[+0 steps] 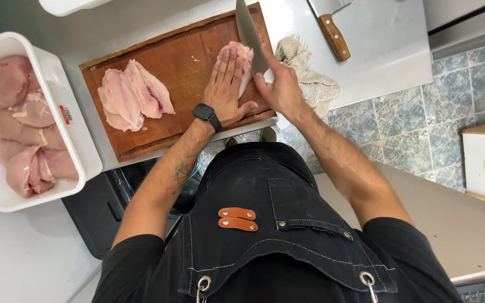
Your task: Trimming and slicing raw chicken breasts on a wooden cutting board using various knives and a cleaver.
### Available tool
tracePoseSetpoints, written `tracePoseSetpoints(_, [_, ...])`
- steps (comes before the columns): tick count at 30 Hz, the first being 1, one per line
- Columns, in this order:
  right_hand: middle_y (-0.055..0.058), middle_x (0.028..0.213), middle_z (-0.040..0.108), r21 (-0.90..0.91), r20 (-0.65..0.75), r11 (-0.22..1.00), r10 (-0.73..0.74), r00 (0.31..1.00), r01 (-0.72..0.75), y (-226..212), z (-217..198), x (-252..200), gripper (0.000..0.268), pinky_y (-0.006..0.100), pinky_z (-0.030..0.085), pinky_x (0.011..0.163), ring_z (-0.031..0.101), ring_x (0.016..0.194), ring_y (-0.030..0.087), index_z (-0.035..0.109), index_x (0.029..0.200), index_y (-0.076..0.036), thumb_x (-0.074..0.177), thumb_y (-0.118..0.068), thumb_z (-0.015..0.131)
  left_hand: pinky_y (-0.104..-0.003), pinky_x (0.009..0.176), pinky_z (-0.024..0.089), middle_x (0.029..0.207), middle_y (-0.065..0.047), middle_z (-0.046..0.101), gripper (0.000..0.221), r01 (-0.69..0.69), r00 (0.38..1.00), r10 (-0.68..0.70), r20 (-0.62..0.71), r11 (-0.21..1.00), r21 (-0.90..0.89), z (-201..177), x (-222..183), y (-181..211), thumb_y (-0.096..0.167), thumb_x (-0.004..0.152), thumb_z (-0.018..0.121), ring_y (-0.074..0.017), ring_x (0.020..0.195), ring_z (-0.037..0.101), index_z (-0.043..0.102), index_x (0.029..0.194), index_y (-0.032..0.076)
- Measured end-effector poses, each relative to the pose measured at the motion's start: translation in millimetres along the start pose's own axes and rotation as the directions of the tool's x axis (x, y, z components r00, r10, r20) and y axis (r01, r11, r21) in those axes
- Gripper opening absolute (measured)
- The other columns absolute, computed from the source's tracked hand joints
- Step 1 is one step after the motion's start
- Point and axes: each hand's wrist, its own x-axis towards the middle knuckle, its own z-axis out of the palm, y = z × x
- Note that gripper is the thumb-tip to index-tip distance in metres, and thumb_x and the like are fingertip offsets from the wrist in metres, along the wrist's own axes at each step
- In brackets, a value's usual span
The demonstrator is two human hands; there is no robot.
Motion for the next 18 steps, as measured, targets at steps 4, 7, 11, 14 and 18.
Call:
tracePoseSetpoints(4, [0.025, 0.125, 0.081, -0.049, 0.031, 0.996, 0.073, 0.997, -0.071, -6, -10, -19, 0.067, 0.023, 0.055, 0.03, 0.048, 0.034, 0.007, 0.03, 0.168, -0.005, 0.108, -0.013, 0.058, -0.052, 0.146, 0.006, 0.183, -0.026, 0.001, 0.127, -0.04, 0.997, 0.037, -0.072, 0.999, -0.03, 10, 1, -3, 0.097, 0.097, 0.014, -0.0411, 0.174, 0.004, 0.002, 0.174, -0.004])
tracePoseSetpoints(7, [0.029, 0.153, 0.062, -0.085, 0.027, 0.996, 0.021, 0.999, -0.019, 1, -7, -29, 0.067, 0.021, 0.042, 0.027, 0.039, 0.035, 0.004, 0.035, 0.167, -0.005, 0.106, -0.014, 0.06, -0.051, 0.146, 0.007, 0.183, -0.026, 0.003, 0.128, -0.036, 0.996, 0.034, -0.082, 0.999, -0.024, 12, 0, -4, 0.097, 0.096, 0.014, -0.0409, 0.173, 0.005, 0.005, 0.174, -0.004])
tracePoseSetpoints(11, [0.024, 0.114, 0.082, -0.084, 0.07, 0.996, 0.018, 0.997, -0.012, 7, -5, -45, 0.066, 0.02, 0.056, 0.033, 0.054, 0.036, 0.008, 0.035, 0.167, -0.002, 0.106, -0.014, 0.06, -0.052, 0.147, 0.004, 0.184, -0.024, -0.004, 0.126, -0.086, 0.983, 0.069, -0.173, 0.992, -0.091, 19, 1, -8, 0.097, 0.1, 0.018, -0.0404, 0.175, 0.001, -0.002, 0.175, -0.002])
tracePoseSetpoints(14, [0.011, 0.088, 0.08, -0.101, 0.106, 0.993, 0.076, 0.991, -0.066, 1, -11, -56, 0.067, 0.021, 0.046, 0.031, 0.044, 0.034, 0.007, 0.039, 0.167, -0.004, 0.106, -0.017, 0.062, -0.052, 0.147, 0.004, 0.184, -0.025, -0.003, 0.128, -0.088, 0.987, 0.076, -0.144, 0.993, -0.077, 16, 4, -8, 0.098, 0.097, 0.015, -0.0403, 0.175, 0.001, -0.002, 0.174, -0.003])
tracePoseSetpoints(18, [0.011, 0.126, 0.081, -0.096, 0.144, 0.994, 0.058, 0.988, -0.045, -1, -17, -65, 0.066, 0.026, 0.04, 0.03, 0.044, 0.034, 0.009, 0.045, 0.164, -0.004, 0.102, -0.018, 0.064, -0.052, 0.147, 0.006, 0.183, -0.026, 0.0, 0.128, -0.089, 0.989, 0.081, -0.121, 0.994, -0.063, 12, 4, -8, 0.096, 0.097, 0.014, -0.0408, 0.174, 0.004, 0.001, 0.174, -0.005])
